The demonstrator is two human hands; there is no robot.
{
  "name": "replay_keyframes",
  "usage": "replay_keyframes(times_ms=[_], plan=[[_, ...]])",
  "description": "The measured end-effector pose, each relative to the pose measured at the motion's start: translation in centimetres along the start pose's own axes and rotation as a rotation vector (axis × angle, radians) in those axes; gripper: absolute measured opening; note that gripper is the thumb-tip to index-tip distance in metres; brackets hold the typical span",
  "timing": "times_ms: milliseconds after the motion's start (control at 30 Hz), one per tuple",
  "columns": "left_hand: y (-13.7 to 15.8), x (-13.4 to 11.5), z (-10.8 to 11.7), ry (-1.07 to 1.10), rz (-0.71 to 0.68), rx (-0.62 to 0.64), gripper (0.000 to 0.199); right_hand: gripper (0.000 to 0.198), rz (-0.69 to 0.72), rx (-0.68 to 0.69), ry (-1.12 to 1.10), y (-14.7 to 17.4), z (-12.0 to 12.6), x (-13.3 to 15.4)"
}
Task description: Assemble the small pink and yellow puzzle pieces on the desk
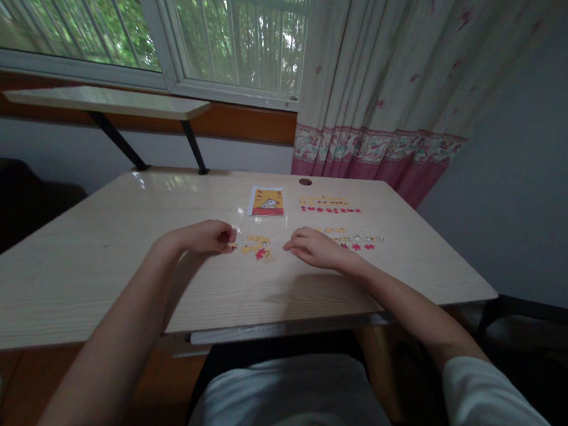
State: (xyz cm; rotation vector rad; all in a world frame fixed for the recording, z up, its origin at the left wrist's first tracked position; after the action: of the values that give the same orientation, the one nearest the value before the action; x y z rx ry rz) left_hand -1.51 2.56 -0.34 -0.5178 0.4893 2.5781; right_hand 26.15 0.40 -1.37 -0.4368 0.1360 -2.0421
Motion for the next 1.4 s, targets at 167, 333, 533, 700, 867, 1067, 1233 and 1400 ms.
replay_keyframes(times_ms=[167,333,533,700,867,1067,1233,1400], plan=[[-0.1,0.0,0.0,0.0,0.011,-0.015,0.025,0.024,0.009,-0.006,0.001,0.0,0.0,0.1],[0.1,-0.4,0.0,0.074,-0.02,-0.04,0.025,0.025,0.011,-0.014,-0.011,0.0,-0.1,0.1],[-0.1,-2.0,0.0,0.34,-0.084,-0.12,0.027,0.023,0.02,-0.071,-0.014,-0.1,0.0,0.1],[-1.1,-4.8,-0.2,0.75,-0.132,-0.312,0.03,0.022,-0.021,-0.277,-0.002,-0.4,0.4,0.5],[-2.4,-6.0,-2.0,1.006,-0.083,-0.372,0.033,0.027,-0.081,-0.41,0.011,-0.5,0.6,1.1],[-2.7,-6.8,-3.1,1.114,-0.058,-0.35,0.033,0.033,-0.118,-0.429,0.081,-0.7,0.3,1.4],[-2.5,-7.5,-3.3,1.087,-0.044,-0.316,0.039,0.031,-0.12,-0.443,0.118,-0.6,0.3,1.5],[-2.5,-7.6,-3.3,1.077,-0.034,-0.308,0.039,0.029,-0.11,-0.453,0.124,-0.6,0.3,1.5]])
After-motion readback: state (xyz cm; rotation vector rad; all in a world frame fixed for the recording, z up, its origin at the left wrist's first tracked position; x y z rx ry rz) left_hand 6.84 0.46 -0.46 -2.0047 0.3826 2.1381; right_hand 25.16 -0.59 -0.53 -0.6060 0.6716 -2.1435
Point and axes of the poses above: each hand's wrist, its own y-axis away from the middle knuckle, its own z-axis out of the back of the hand, x = y × z, the point moved 3 cm from there along -y, towards the middle knuckle, and after that the axes turned 1 degree about x, right-handed, at the moved point
